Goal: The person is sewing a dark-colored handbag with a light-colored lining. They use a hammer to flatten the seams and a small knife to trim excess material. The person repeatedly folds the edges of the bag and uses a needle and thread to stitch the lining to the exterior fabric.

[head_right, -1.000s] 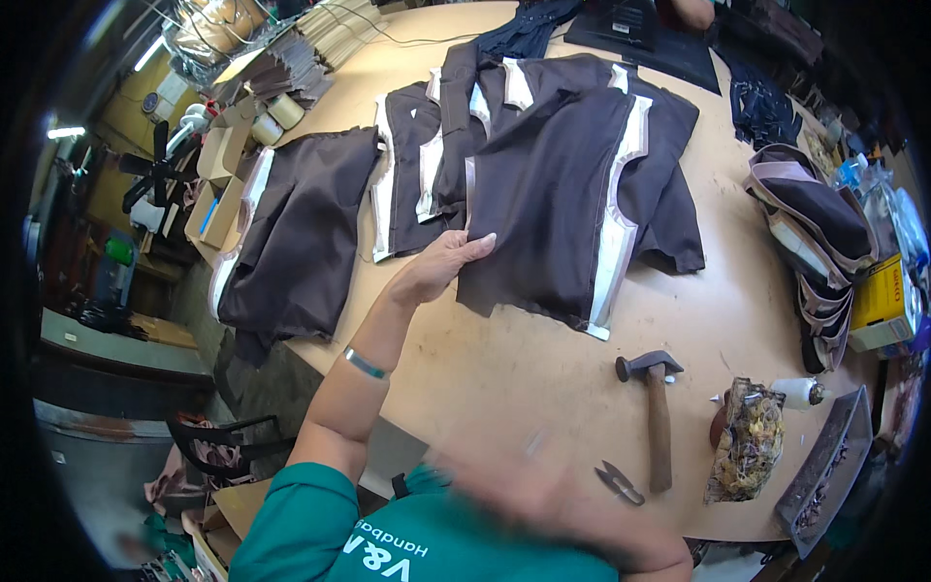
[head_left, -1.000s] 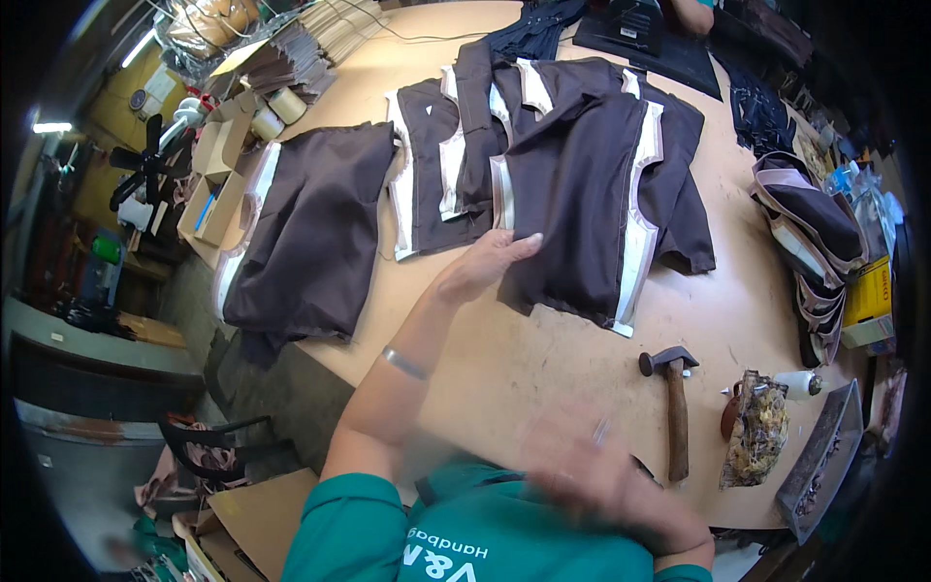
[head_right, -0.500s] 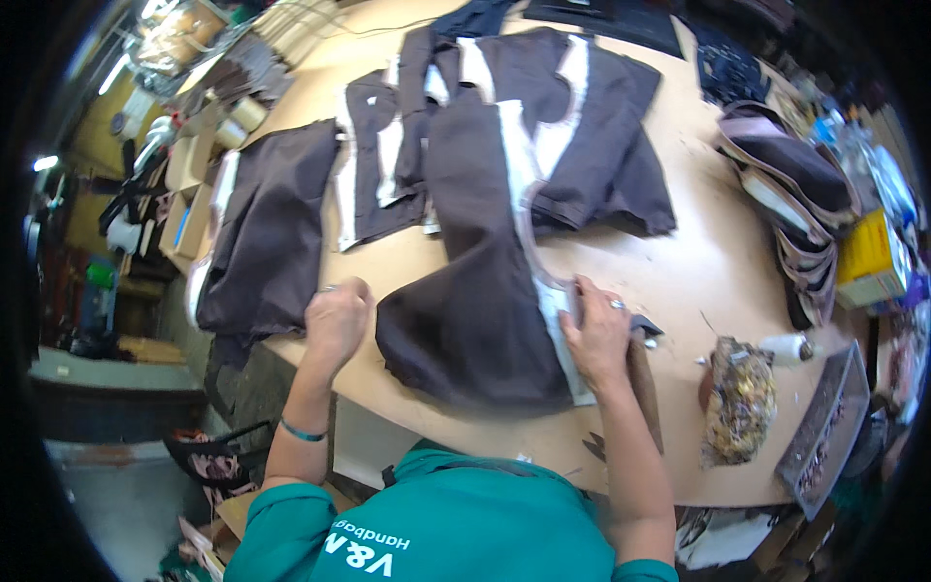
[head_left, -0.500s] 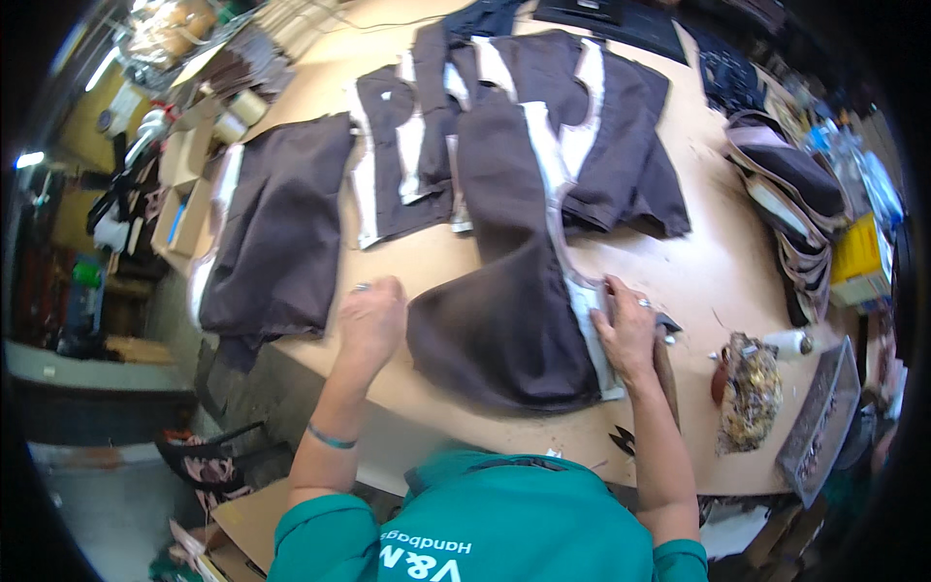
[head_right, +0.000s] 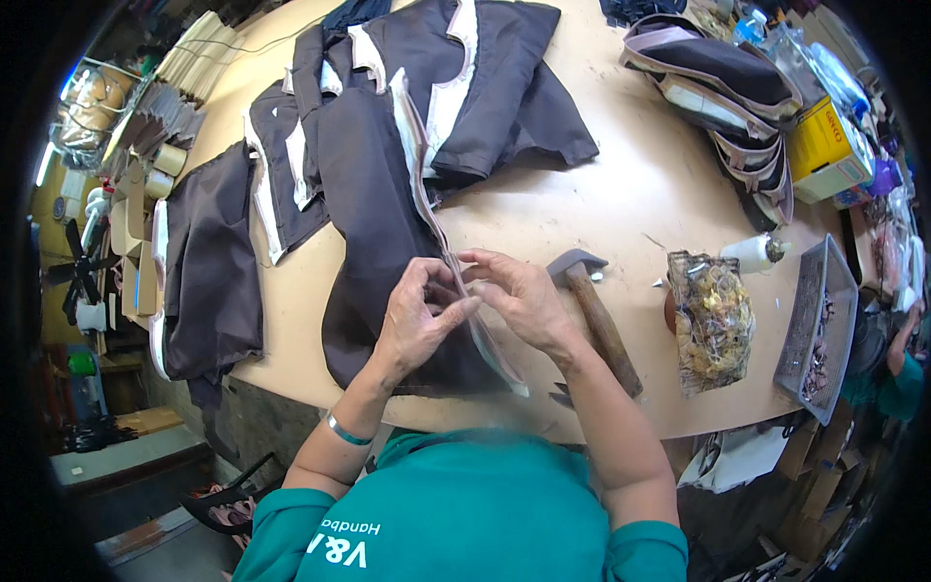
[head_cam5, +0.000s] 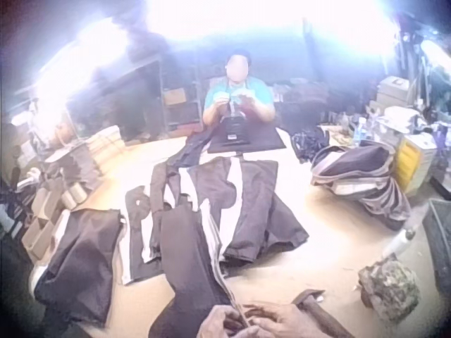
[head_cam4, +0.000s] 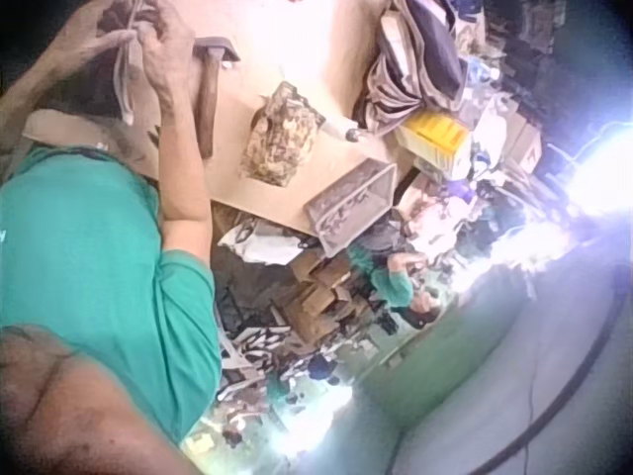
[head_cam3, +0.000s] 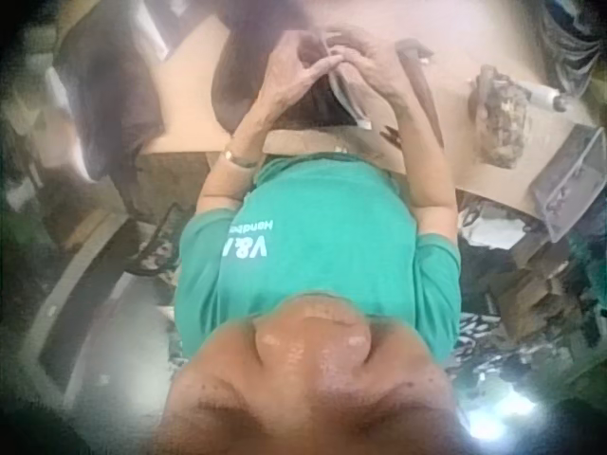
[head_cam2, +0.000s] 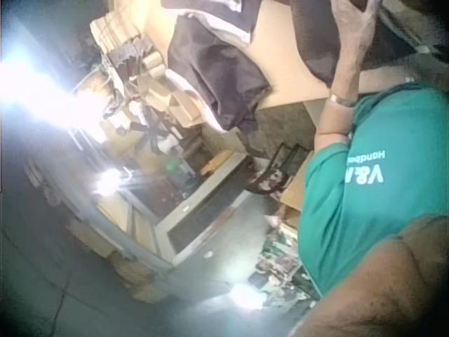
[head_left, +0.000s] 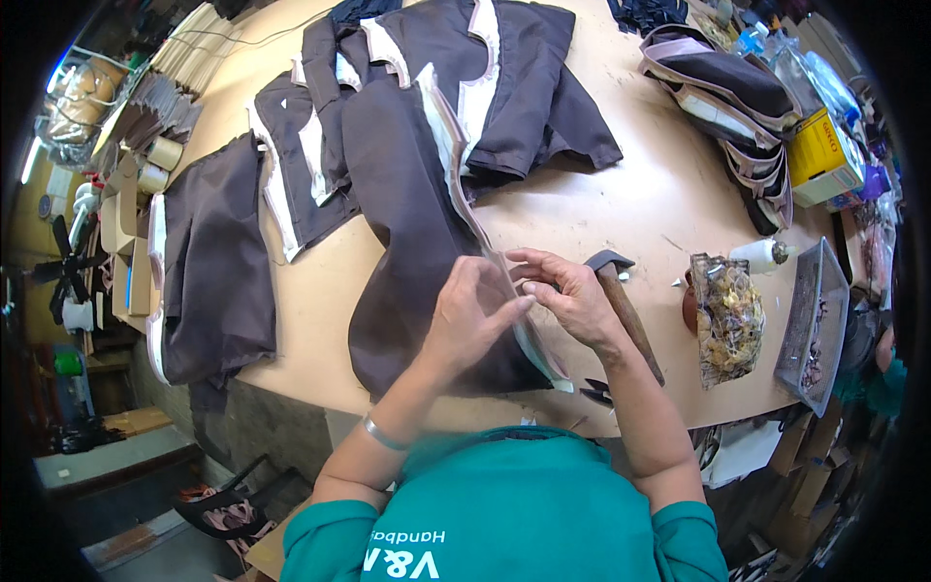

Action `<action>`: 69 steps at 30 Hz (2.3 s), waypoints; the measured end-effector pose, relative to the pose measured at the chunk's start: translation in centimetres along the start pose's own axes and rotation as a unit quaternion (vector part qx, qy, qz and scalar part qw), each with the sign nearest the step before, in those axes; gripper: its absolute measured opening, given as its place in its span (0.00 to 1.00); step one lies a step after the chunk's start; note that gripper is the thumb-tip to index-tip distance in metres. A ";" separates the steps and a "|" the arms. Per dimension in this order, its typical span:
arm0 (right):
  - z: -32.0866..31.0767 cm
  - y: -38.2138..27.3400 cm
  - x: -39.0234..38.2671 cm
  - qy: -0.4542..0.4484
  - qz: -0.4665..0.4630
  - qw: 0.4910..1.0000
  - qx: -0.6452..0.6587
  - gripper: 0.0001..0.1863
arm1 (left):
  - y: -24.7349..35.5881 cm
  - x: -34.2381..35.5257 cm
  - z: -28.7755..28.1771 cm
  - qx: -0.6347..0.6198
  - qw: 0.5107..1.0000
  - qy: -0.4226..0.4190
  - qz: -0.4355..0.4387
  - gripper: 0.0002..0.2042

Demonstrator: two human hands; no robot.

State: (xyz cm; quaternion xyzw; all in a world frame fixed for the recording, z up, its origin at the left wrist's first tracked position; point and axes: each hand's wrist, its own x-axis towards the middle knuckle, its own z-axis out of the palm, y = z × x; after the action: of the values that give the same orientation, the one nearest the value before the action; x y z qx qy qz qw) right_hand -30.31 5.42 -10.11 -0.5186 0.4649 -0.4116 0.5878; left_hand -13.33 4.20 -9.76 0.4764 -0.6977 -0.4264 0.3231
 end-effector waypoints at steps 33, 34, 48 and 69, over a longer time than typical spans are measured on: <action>-0.9 1.8 -15.6 0.045 0.028 0.727 -0.685 0.10 | 10.5 -3.5 -8.3 -0.018 0.976 -0.191 0.103 0.12; -1.2 2.3 -16.0 0.042 0.031 0.745 -0.665 0.10 | 10.5 -3.1 -8.0 -0.028 0.971 -0.214 0.105 0.12; 0.4 -4.8 -12.6 0.025 0.125 0.967 0.219 0.17 | 8.2 -1.3 -2.9 -0.174 0.919 -0.320 -0.151 0.12; 0.7 -4.5 -11.0 -0.026 0.160 0.962 0.221 0.19 | 7.2 -0.7 -2.3 -0.195 0.907 -0.338 -0.159 0.09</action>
State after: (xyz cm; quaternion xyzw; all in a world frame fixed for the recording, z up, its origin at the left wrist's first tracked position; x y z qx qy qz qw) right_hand -32.20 15.63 -4.28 -0.3049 0.4235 -0.3912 0.7581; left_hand -13.95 5.53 -2.35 0.3360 -0.5828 -0.7353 0.0823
